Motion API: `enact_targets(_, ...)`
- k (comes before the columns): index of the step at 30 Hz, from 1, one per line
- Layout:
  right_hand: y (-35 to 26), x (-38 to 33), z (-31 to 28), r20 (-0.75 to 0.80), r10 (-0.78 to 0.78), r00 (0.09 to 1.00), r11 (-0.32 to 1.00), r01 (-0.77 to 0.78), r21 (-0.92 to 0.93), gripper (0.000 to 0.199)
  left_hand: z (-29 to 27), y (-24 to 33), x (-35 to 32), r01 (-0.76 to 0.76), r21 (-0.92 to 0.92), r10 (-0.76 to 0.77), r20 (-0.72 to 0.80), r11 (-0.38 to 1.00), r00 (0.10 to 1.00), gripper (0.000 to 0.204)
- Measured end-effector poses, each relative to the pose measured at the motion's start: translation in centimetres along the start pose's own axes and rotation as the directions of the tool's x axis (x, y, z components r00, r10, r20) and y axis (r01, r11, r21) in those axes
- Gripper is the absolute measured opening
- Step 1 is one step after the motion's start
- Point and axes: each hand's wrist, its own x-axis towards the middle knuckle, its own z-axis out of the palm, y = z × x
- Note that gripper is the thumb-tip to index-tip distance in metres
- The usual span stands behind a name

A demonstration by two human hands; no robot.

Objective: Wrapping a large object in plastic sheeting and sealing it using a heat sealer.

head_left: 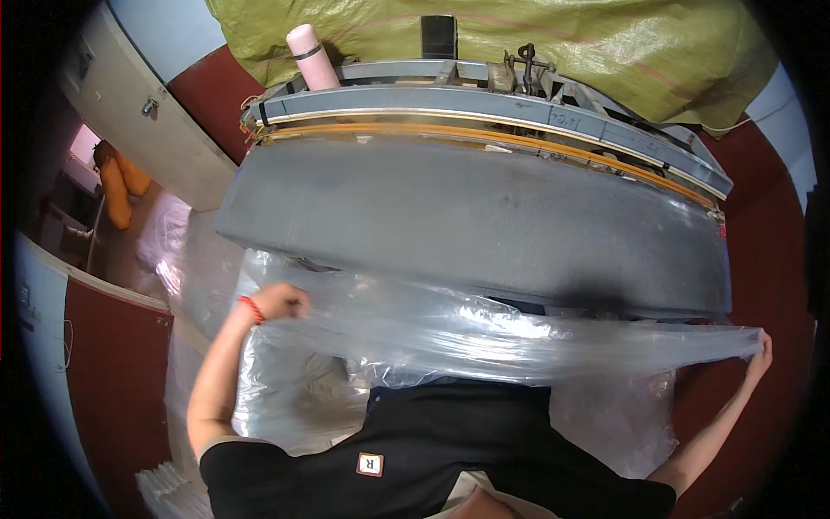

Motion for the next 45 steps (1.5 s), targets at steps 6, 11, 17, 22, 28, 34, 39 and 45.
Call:
enact_targets(6, -6.9, 0.3, 14.0, 0.339, -0.113, 0.934, 0.985, 0.151, -0.088, 0.014, -20.0, -1.9, -10.0, 0.600, 0.530, 0.232, -0.832, 0.600, 0.503, 0.014)
enact_targets(11, -10.5, -0.5, 21.0, 0.452, -0.058, 0.890, 0.964, 0.168, -0.208, 0.006, -26.2, -0.4, -2.6, -0.083, -0.017, -0.054, -0.882, 0.996, -0.467, 0.013)
enact_targets(17, -15.4, 1.0, 20.9, 0.778, 0.131, 0.614, 0.977, -0.214, 0.005, 0.014, -17.8, -14.4, 11.1, 0.371, -0.392, -0.535, -0.703, 0.842, 0.470, 0.075)
enact_targets(22, -13.2, 6.8, 14.5, 0.645, 0.194, 0.739, 0.951, -0.302, 0.060, 0.027, -14.6, -11.3, 13.4, 0.712, -0.140, -0.479, -0.825, 0.688, 0.301, 0.074)
enact_targets(28, -22.6, 6.5, 22.5, 0.032, -0.635, 0.771, 0.509, 0.449, -0.734, 0.024, -16.4, -14.7, 11.8, 0.749, -0.069, -0.475, -0.810, 0.659, 0.344, 0.063)
enact_targets(34, -21.3, -1.8, 29.0, 0.622, -0.424, 0.658, 0.624, 0.710, -0.325, 0.034, -17.0, -20.7, 8.9, 0.472, -0.048, -0.287, -0.846, 0.880, 0.450, 0.056)
enact_targets(39, -5.7, 0.7, 22.3, 0.193, -0.007, 0.981, 0.702, 0.142, -0.697, 0.051, -18.3, -29.6, 4.5, 0.395, -0.328, -0.480, -0.786, 0.858, 0.389, 0.064)
enact_targets(45, -7.0, 1.3, 22.1, 0.166, 0.196, 0.966, 0.660, -0.005, -0.751, 0.058, -19.6, -28.1, 4.9, 0.729, -0.266, -0.592, -0.772, 0.631, 0.230, 0.063)
